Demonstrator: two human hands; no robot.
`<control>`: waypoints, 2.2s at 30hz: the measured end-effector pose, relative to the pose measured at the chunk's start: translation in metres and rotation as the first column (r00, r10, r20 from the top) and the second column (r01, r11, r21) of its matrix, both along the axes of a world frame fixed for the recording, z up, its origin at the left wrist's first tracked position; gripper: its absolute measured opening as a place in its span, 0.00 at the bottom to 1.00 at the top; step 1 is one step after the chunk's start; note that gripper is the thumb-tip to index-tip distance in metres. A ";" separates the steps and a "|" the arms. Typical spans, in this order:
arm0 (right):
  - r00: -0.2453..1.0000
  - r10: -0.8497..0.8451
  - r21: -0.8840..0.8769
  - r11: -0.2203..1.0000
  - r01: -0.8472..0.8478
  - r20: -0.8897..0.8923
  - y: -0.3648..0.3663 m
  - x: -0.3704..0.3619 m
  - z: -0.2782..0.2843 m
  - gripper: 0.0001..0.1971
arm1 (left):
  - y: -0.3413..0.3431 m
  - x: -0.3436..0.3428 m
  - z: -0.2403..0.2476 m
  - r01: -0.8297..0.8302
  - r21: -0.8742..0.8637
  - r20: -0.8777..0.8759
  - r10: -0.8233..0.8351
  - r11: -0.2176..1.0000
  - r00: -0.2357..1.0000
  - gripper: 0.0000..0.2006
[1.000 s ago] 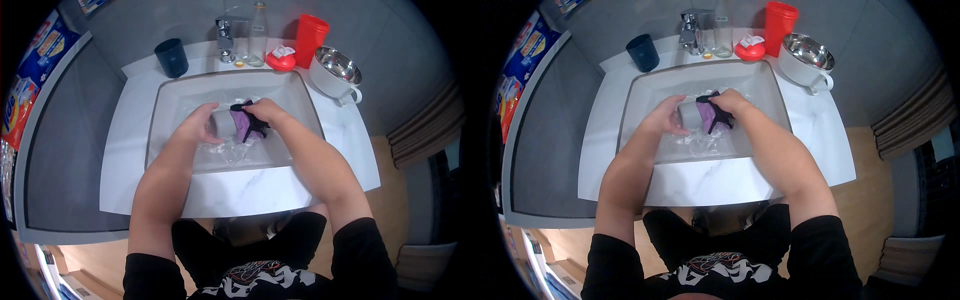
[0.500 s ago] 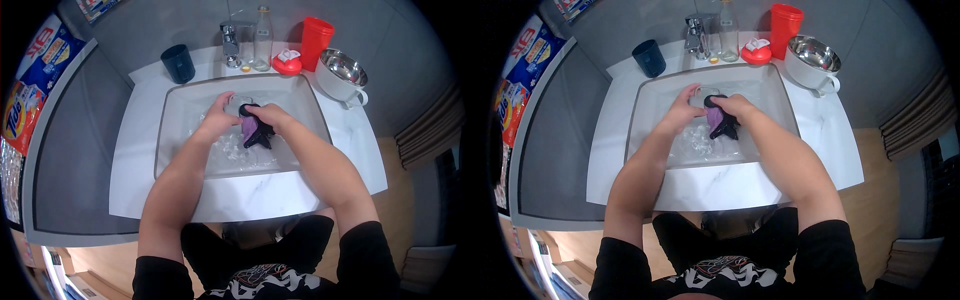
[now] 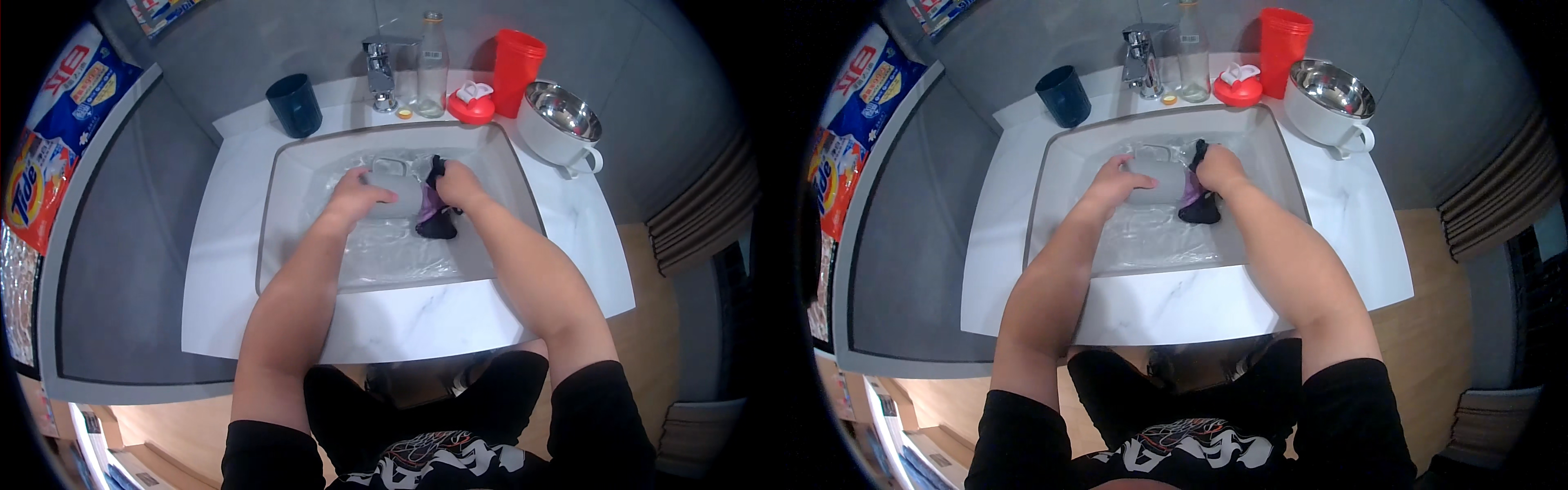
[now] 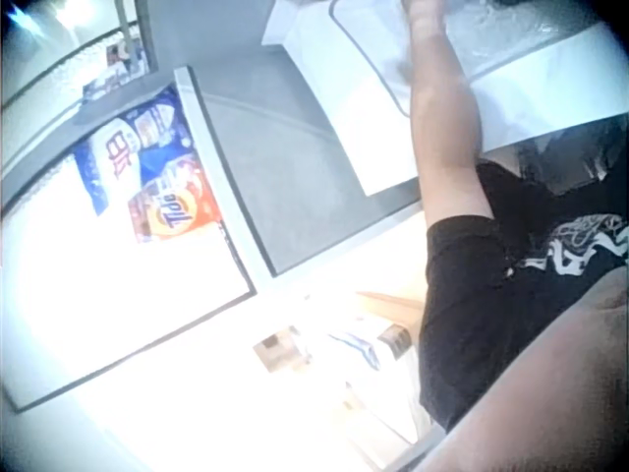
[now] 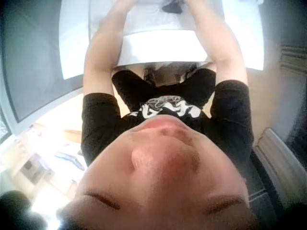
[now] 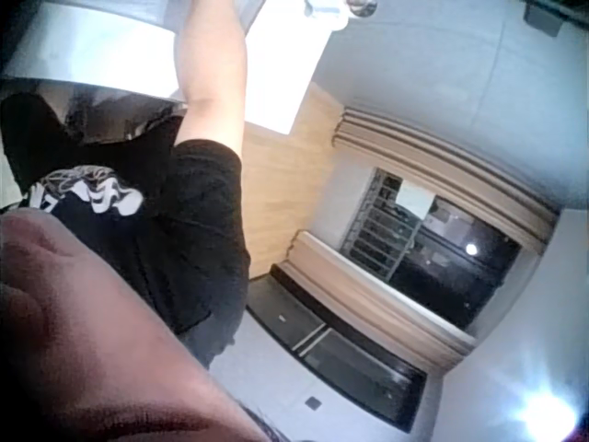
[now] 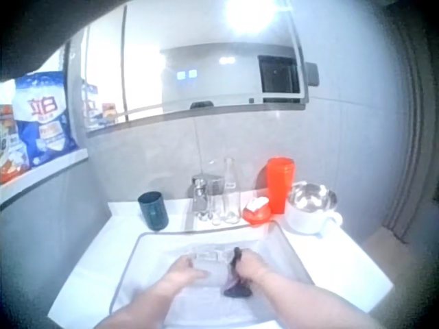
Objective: The person washes cups by hand in a sink, using a cloth to scrub the interior and exterior of the items while rinsing them with water from a bottle.
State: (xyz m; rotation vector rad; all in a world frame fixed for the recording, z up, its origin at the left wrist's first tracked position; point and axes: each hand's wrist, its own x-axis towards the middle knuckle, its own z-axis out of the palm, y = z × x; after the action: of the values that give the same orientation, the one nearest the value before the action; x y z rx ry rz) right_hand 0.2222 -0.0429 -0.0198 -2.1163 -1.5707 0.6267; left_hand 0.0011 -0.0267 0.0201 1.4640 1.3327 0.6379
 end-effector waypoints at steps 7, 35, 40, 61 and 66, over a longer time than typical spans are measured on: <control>0.943 0.186 -0.257 0.960 -0.114 0.278 -0.014 -0.021 -0.007 0.23 | 0.012 -0.005 -0.022 0.023 0.232 -0.303 0.050 0.973 0.952 0.47; 0.951 0.305 0.317 0.898 -0.303 0.045 -0.021 -0.042 0.039 0.17 | -0.029 0.021 0.012 0.293 0.658 -0.512 0.128 0.693 0.849 0.52; 0.828 0.526 0.492 0.678 -0.546 0.193 -0.031 -0.051 0.038 0.17 | -0.016 0.011 0.018 0.167 0.472 -0.486 0.097 0.866 0.868 0.48; 0.899 0.287 -0.327 0.929 -0.176 0.330 -0.023 -0.030 0.009 0.22 | 0.041 -0.025 -0.024 -0.205 -0.059 -0.378 0.168 0.977 0.910 0.32; 0.952 0.250 -0.187 0.958 -0.217 0.175 -0.016 -0.017 0.000 0.21 | 0.031 -0.021 -0.025 -0.125 -0.237 -0.144 0.093 0.963 0.985 0.29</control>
State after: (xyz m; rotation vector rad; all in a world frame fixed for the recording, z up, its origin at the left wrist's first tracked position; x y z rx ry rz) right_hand 0.2050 -0.0589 -0.0197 -2.1861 -1.9626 0.6624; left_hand -0.0202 0.0041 -0.0053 1.2552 1.5454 0.4337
